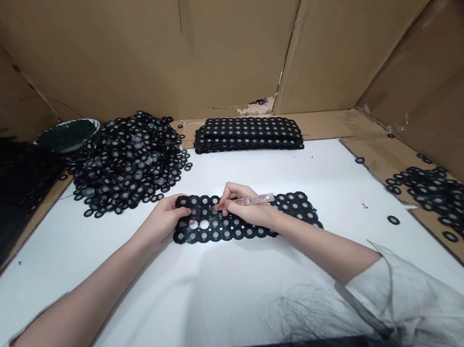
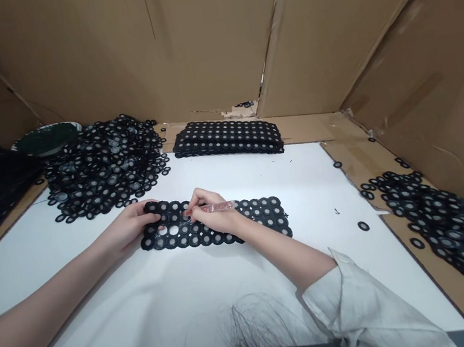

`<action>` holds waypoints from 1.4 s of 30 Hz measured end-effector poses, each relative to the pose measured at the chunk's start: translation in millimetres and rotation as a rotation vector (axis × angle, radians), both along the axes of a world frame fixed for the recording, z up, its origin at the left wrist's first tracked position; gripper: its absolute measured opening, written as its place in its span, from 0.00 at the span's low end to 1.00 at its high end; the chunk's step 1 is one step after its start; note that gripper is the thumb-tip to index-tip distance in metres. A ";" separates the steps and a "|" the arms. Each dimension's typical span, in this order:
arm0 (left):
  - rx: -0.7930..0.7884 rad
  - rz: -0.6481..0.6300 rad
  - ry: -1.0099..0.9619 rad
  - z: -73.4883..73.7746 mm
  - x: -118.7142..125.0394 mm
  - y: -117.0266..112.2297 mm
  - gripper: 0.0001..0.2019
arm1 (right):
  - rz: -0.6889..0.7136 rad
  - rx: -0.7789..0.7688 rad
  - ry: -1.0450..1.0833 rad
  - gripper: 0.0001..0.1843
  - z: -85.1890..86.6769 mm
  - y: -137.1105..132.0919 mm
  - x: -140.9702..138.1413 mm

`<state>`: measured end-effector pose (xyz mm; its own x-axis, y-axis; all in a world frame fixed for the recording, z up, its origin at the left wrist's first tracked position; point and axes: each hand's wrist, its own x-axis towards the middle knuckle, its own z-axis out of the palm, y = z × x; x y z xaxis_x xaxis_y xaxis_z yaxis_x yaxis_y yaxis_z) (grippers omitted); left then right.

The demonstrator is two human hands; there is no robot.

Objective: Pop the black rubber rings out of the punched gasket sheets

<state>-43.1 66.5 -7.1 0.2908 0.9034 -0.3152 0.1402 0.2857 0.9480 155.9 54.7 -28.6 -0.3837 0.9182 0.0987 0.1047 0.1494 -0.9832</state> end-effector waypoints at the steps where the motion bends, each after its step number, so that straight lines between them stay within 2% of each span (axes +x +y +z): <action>1: -0.010 0.013 0.002 -0.2 0.8 -0.1 0.07 | 0.003 0.005 -0.009 0.04 0.8 -1.3 -0.5; 4: -0.017 0.039 0.029 -2.1 3.0 -0.8 0.07 | 0.004 0.053 -0.075 0.03 3.1 -4.8 -1.7; 7: 0.107 0.045 0.135 -2.9 6.2 -4.6 0.05 | -0.005 0.169 -0.199 0.02 4.8 -7.5 -3.7; 11: 0.203 -0.018 0.268 -0.2 12.5 -15.9 0.15 | -0.006 0.317 -0.310 0.02 4.5 -9.8 -7.4; 14: 0.317 0.066 0.377 -1.3 16.7 -23.1 0.20 | -0.007 0.419 -0.376 0.02 1.0 -10.1 -10.2; 17: 0.403 0.162 0.459 -5.1 19.8 -26.0 0.21 | 0.005 0.453 -0.412 0.03 -2.5 -10.0 -11.7; 23: 0.438 0.169 0.428 -10.7 22.9 -23.8 0.19 | -0.016 0.458 -0.436 0.04 -1.2 -10.9 -12.8; 27: 0.358 0.204 0.316 -7.5 24.6 -21.5 0.12 | -0.095 0.426 -0.469 0.05 -3.2 -11.4 -17.0; 31: 0.151 0.096 0.160 3.3 24.8 -23.4 0.10 | -0.124 0.373 -0.450 0.03 -7.5 -8.9 -17.3; 33: 0.100 0.063 0.103 7.3 22.2 -22.6 0.12 | -0.111 0.316 -0.369 0.02 -6.4 -6.8 -13.1; 36: 0.034 0.053 0.028 8.9 16.0 -18.8 0.15 | -0.145 0.256 -0.209 0.11 -1.2 -3.1 -4.4; 37: 0.005 0.054 0.005 8.7 14.0 -17.6 0.15 | -0.172 0.313 -0.206 0.13 0.5 -2.2 -2.3; 39: -0.039 0.043 -0.043 8.5 11.1 -16.2 0.14 | -0.156 0.553 -0.305 0.12 1.5 -1.1 -1.7; 42: -0.061 0.036 -0.082 8.0 9.6 -15.6 0.13 | 0.012 0.901 -0.541 0.08 -3.4 -0.5 -9.5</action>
<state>-33.5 50.9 0.8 0.2857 0.8934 -0.3466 0.0513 0.3469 0.9365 146.3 54.2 -32.0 -0.5894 0.5861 0.5559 0.4904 0.8065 -0.3303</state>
